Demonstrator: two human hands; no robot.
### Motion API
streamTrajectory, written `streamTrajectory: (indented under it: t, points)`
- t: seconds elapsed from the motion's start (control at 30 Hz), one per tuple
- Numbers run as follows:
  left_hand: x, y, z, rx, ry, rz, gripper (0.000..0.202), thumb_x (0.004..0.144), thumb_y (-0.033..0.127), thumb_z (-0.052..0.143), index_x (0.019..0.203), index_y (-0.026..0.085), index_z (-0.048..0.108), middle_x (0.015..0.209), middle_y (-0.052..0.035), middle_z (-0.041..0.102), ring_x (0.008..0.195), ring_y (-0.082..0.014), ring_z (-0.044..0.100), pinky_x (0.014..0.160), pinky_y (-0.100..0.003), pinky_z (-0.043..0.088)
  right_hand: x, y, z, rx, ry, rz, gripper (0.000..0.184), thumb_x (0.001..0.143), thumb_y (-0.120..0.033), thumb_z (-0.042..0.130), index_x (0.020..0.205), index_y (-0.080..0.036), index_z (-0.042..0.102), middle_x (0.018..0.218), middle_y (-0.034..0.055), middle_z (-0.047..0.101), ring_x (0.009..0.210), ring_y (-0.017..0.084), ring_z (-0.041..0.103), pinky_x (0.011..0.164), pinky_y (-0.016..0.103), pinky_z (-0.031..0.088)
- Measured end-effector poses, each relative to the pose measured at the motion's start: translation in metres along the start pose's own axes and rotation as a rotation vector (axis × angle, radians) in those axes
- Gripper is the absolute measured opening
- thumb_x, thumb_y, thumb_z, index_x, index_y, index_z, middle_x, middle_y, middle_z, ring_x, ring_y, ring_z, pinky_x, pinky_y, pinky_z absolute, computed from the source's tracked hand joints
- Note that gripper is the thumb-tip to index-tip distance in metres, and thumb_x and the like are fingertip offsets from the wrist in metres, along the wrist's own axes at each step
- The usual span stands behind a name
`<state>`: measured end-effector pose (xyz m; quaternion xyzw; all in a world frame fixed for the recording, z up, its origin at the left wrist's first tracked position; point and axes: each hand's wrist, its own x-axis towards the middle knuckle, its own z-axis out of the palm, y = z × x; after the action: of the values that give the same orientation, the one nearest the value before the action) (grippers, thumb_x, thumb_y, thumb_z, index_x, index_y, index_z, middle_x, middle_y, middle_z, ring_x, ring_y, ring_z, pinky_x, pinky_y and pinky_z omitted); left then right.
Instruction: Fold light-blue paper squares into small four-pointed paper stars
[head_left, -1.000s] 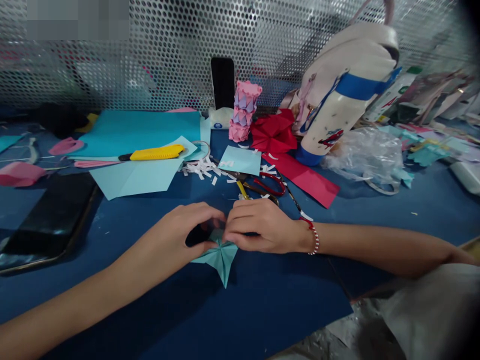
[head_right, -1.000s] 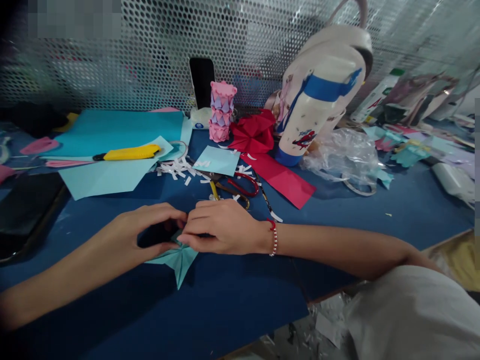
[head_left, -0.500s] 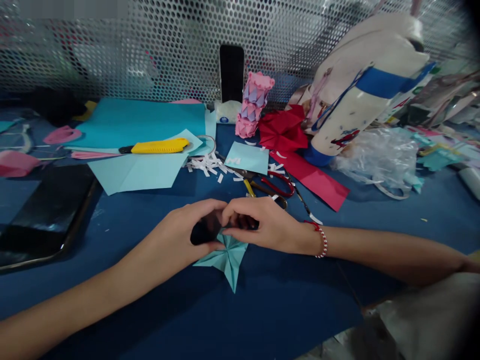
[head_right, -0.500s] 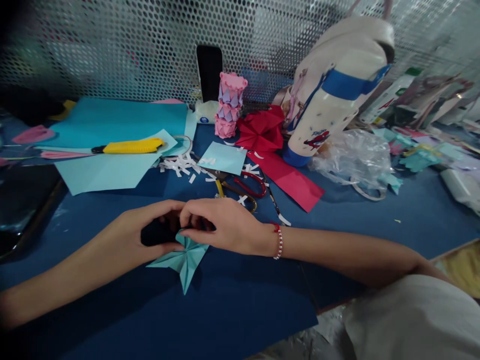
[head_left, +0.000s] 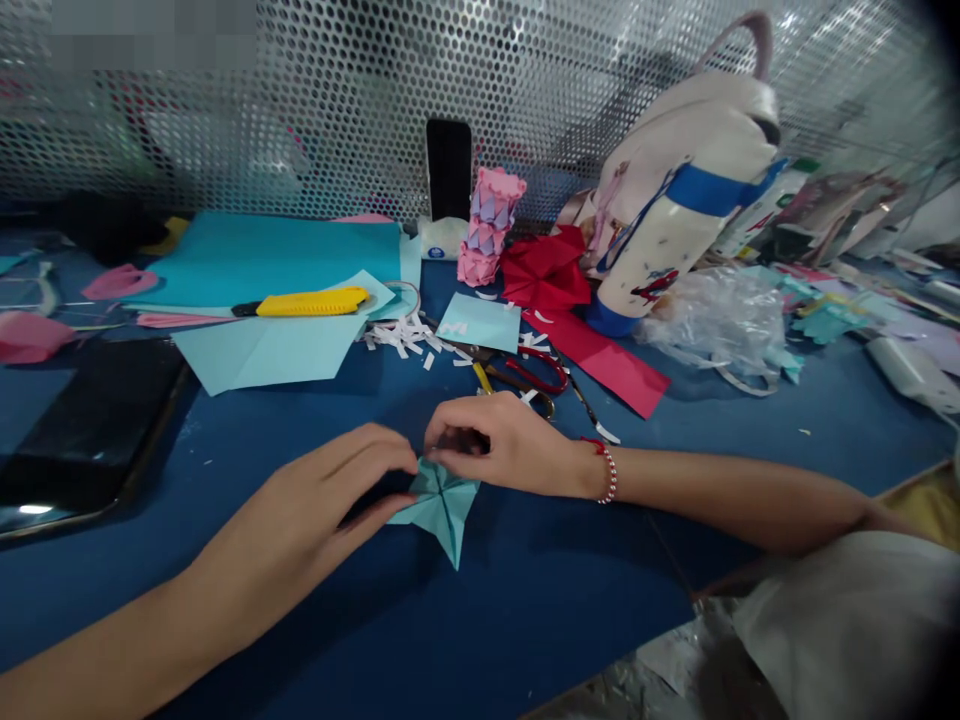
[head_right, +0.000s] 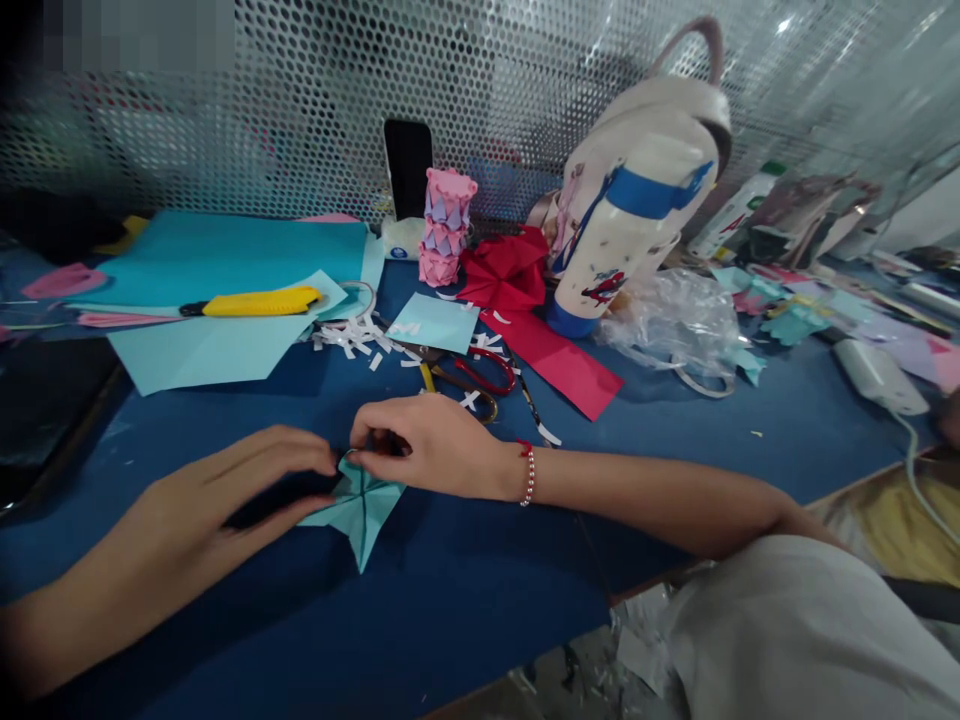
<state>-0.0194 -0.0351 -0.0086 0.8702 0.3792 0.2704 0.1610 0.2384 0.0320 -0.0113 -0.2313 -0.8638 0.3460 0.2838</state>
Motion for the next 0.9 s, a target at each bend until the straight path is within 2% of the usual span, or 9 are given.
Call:
streamTrajectory:
  t: [0.1,0.17,0.23,0.37,0.43,0.5,0.6,0.9]
  points:
    - [-0.0085,0.0038,-0.0073,0.087,-0.046,0.160,0.031,0.119,0.028,0.046,0.139,0.037,0.067,0.129,0.0031,0.080,0.115,-0.0178,0.078,0.105,-0.026,0.060,-0.0003,0.0004,-0.0003,0.003,0.004,-0.008,0.011,0.103,-0.023,0.073,0.093,-0.018,0.071,0.077,-0.0036,0.068,0.066,0.010,0.059,0.065,0.021,0.042]
    - [-0.0085,0.0056,-0.0095,0.211,-0.042,0.289,0.037,0.120,0.021,0.039,0.139,0.032,0.069,0.126,0.0031,0.082,0.113,-0.0172,0.078,0.107,-0.026,0.059,-0.0004,0.0009,-0.0004,-0.003,0.008,-0.023,0.012,0.103,-0.024,0.074,0.093,-0.018,0.070,0.076,-0.0038,0.067,0.066,0.009,0.058,0.064,0.021,0.042]
    - [-0.0067,0.0063,-0.0094,0.314,-0.013,0.362,0.038,0.120,0.021,0.037,0.132,0.026,0.072,0.121,0.0010,0.083,0.110,-0.0185,0.078,0.106,-0.028,0.059,-0.0005,0.0012,-0.0005,-0.008,0.005,-0.027,0.011,0.102,-0.023,0.075,0.094,-0.017,0.070,0.075,-0.0042,0.067,0.065,0.009,0.058,0.064,0.021,0.042]
    - [-0.0063,0.0038,-0.0072,0.306,-0.070,0.330,0.032,0.120,0.029,0.043,0.135,0.024,0.072,0.124,-0.0025,0.080,0.115,-0.0212,0.075,0.109,-0.031,0.057,-0.0012,0.0010,-0.0012,0.002,-0.030,0.008,0.007,0.101,-0.022,0.076,0.097,-0.019,0.071,0.079,-0.0038,0.070,0.066,0.009,0.060,0.065,0.021,0.044]
    - [-0.0076,0.0029,-0.0064,0.286,-0.098,0.315,0.029,0.118,0.029,0.050,0.138,0.025,0.070,0.129,-0.0036,0.078,0.119,-0.0227,0.073,0.112,-0.034,0.056,-0.0016,0.0004,-0.0020,0.004,-0.051,0.026,0.006,0.100,-0.021,0.076,0.098,-0.019,0.071,0.080,-0.0036,0.071,0.068,0.010,0.061,0.065,0.021,0.044]
    - [-0.0082,0.0034,-0.0056,0.288,-0.078,0.320,0.028,0.116,0.027,0.052,0.135,0.024,0.072,0.128,-0.0047,0.078,0.118,-0.0237,0.073,0.111,-0.035,0.056,-0.0020,-0.0003,-0.0028,0.002,-0.065,0.037,0.005,0.100,-0.021,0.075,0.100,-0.019,0.071,0.081,-0.0036,0.071,0.068,0.010,0.061,0.065,0.021,0.044]
    - [-0.0074,0.0057,-0.0044,0.319,-0.035,0.358,0.028,0.116,0.026,0.050,0.130,0.022,0.074,0.125,-0.0056,0.079,0.116,-0.0239,0.074,0.110,-0.035,0.055,-0.0022,-0.0010,-0.0037,-0.011,-0.069,0.040,0.004,0.100,-0.019,0.074,0.101,-0.019,0.070,0.082,-0.0038,0.071,0.068,0.009,0.060,0.065,0.021,0.044]
    - [-0.0065,0.0065,-0.0043,0.407,-0.031,0.426,0.041,0.123,0.031,0.033,0.140,0.018,0.068,0.134,-0.0007,0.082,0.118,-0.0209,0.074,0.121,-0.035,0.040,-0.0025,0.0014,-0.0031,-0.023,-0.062,0.012,0.003,0.100,-0.017,0.073,0.100,-0.019,0.071,0.083,-0.0038,0.071,0.067,0.009,0.059,0.065,0.021,0.043]
